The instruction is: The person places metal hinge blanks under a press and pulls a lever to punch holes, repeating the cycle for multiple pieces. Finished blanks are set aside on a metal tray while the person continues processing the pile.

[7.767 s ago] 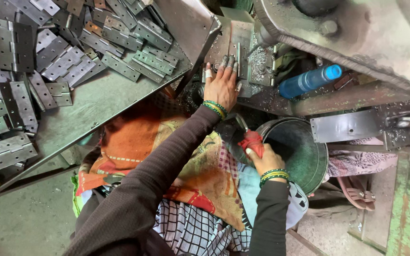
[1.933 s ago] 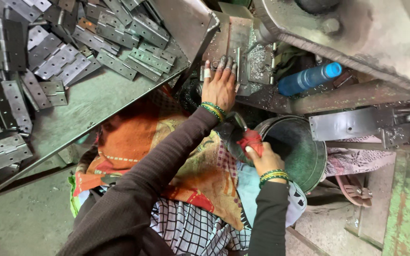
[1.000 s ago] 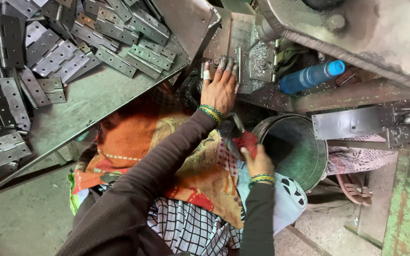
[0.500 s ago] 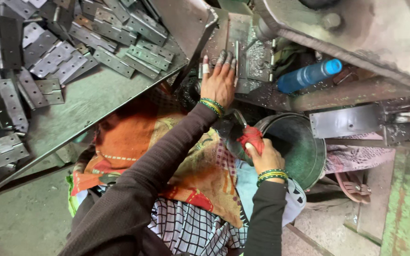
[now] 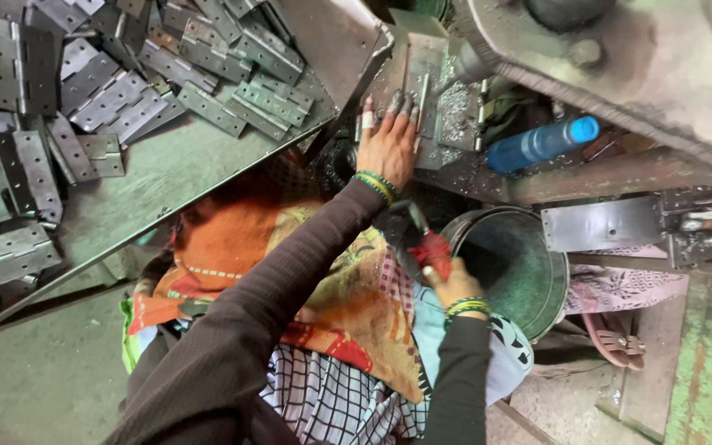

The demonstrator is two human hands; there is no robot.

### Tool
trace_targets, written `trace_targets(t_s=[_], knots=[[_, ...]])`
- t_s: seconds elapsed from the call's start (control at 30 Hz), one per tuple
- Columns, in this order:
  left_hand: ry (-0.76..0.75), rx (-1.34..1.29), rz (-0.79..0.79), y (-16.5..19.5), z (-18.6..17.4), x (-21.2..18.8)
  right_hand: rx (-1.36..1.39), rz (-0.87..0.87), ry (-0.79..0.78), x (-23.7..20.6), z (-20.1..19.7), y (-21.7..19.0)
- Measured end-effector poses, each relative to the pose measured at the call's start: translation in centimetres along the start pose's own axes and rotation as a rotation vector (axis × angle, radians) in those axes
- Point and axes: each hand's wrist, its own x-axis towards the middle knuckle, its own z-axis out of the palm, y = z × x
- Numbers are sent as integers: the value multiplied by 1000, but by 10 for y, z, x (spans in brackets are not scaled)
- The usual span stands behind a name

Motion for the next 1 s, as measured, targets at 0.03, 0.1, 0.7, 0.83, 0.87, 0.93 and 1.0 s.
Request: trace_targets(t_s=[0.03,0.1,0.7,0.83,0.87,0.93,1.0], knots=[[-18,12,-10,-2,3,3,20,-36,59,-8,-14,-2],[-43,18,-13,-4,13,12,61,-90,199,-21,-34,-8],[26,60,-41,-5,11,21,56,-70,157,-20,-26,-8],[-86,-55,-88,-5,15,22,83,-111,280,-24,-26,-7],[-69,-49,-84,-5,17,22,90,-106,280,-23,-15,-7],[-77,-37,-88,-6,20,25,173,-104,294,-16,14,-10],[-135,-37,-98,-7,22,26,325,-99,314,-10,47,-11]])
